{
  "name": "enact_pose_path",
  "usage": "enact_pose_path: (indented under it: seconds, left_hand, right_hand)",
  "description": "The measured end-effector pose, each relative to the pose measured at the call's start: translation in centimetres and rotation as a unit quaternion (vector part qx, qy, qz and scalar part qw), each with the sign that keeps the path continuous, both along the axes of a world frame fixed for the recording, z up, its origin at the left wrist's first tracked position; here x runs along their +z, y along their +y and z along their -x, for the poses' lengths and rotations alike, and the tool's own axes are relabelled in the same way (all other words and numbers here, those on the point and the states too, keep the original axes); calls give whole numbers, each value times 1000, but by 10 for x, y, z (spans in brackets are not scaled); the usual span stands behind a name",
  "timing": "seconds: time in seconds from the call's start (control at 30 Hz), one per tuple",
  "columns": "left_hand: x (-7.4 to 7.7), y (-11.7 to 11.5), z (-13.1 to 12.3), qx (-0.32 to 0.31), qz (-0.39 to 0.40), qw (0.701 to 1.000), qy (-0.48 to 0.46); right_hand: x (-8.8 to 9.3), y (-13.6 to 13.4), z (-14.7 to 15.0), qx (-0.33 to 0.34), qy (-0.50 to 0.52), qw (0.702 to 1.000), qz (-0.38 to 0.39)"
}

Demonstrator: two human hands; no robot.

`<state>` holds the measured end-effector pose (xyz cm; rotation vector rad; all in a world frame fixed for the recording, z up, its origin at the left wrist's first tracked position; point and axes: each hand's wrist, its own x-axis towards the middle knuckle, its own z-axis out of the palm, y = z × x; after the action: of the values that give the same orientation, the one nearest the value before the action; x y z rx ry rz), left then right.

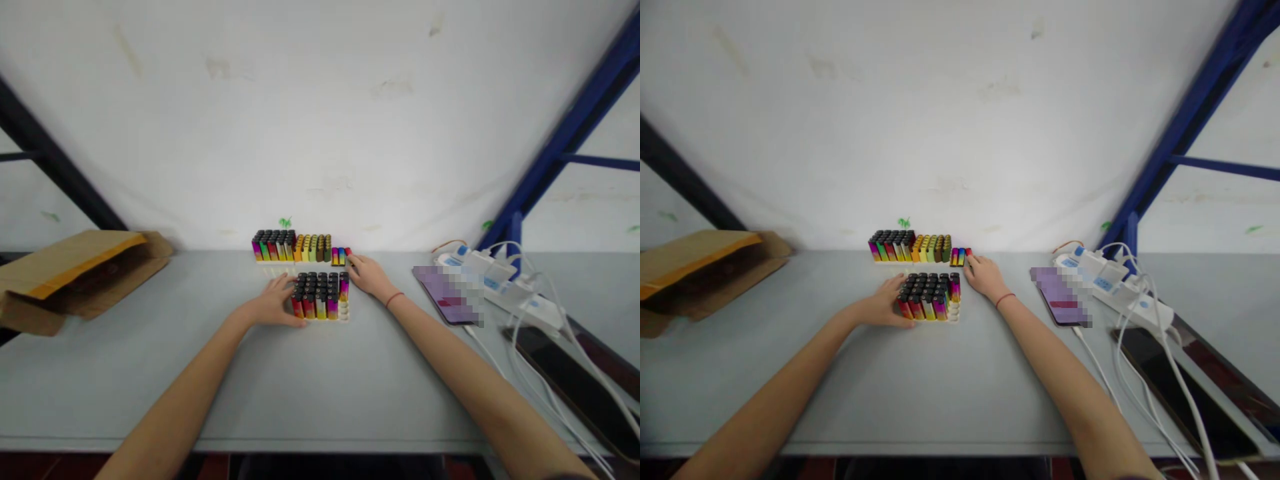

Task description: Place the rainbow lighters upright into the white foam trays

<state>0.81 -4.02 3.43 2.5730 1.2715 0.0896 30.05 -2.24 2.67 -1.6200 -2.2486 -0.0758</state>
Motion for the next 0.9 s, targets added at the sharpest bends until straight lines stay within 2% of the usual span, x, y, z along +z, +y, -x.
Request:
enact_pose_path:
  seconds: [0.13,0.27,0.5,0.57,0.7,0.8,0.9]
  left_hand:
    - [-1,-7,-15,3,-3,1000,12]
    - [2,-12,-22,-4,-6,1000,15]
    - [-5,-8,-24,-54,-21,998,-30]
    - [-7,-8,-25,-57,-18,998,-37]
    - [-7,-11,-27,-63,-15,997,-51]
    - [-7,-14,-30,-59,-18,997,-55]
    - [-9,-16,-33,-57,-26,997,-55]
  right_hand:
    - [6,-17,-4,-66,-27,997,2]
    - [10,-33,-13,-99,-27,995,10]
    - [18,-55,-27,-121,3,986,117]
    - [19,-61,-26,-135,48,983,111]
    - [14,-67,-20,-143,214,965,58]
    - [7,-67,-13,-101,331,937,36]
    - [1,-70,-7,-31,426,903,42]
